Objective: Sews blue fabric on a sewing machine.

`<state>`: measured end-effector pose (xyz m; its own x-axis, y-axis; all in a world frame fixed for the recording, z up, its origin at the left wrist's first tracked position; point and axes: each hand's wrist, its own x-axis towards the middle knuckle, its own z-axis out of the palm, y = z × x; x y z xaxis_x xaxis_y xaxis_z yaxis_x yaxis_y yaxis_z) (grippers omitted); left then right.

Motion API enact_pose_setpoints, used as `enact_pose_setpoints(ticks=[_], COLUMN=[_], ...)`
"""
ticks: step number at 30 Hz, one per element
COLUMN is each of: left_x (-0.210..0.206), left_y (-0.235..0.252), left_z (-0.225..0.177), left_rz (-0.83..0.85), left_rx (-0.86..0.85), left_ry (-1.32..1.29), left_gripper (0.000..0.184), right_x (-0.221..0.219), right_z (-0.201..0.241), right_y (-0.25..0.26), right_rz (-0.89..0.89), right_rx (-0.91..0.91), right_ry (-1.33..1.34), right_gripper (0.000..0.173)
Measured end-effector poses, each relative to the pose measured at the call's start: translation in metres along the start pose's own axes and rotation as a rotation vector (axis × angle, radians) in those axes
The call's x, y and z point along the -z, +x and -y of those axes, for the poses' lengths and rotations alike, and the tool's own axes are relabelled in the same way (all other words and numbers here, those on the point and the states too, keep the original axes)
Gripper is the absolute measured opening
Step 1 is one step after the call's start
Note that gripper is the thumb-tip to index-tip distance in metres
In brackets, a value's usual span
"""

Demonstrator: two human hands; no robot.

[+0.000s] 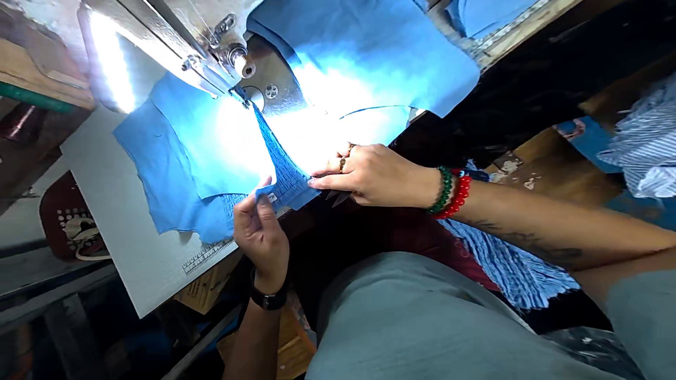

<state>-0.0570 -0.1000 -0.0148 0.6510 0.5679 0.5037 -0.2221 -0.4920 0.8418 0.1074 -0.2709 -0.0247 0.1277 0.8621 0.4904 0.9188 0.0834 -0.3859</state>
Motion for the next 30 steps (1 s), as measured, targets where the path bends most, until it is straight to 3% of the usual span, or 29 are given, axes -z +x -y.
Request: enact_pose_setpoints(ticks=[6, 10, 14, 18, 23, 27, 30], left_x=[-0.004, -0.004, -0.005, -0.004, -0.004, -0.003, -0.002], left_y=[-0.003, -0.004, -0.004, -0.003, -0.003, -0.004, -0.005], left_z=[0.004, 0.007, 0.008, 0.006, 0.008, 0.011, 0.01], left_rz=[0.036, 0.086, 0.067, 0.017, 0.057, 0.099, 0.111], left_rx=[-0.077, -0.088, -0.091, -0.089, -0.107, -0.134, -0.127], left_ry=[0.083, 0.099, 0.078, 0.087, 0.059, 0.06, 0.068], left_gripper=[0.013, 0.014, 0.014, 0.013, 0.013, 0.014, 0.015], right_x=[0.011, 0.012, 0.003, 0.003, 0.016, 0.008, 0.004], right_z=[-0.003, -0.012, -0.02, -0.019, -0.019, -0.029, -0.034], right_y=[0.017, 0.037, 0.051, 0.06, 0.075, 0.064, 0.055], right_rz=[0.115, 0.123, 0.086, 0.134, 0.306, 0.142, 0.119], right_rx=[0.088, 0.105, 0.113, 0.116, 0.067, 0.098, 0.091], right_ry=[-0.009, 0.044, 0.028, -0.03, -0.141, -0.153, -0.137], right_gripper=[0.026, 0.012, 0.009, 0.025, 0.029, 0.03, 0.036])
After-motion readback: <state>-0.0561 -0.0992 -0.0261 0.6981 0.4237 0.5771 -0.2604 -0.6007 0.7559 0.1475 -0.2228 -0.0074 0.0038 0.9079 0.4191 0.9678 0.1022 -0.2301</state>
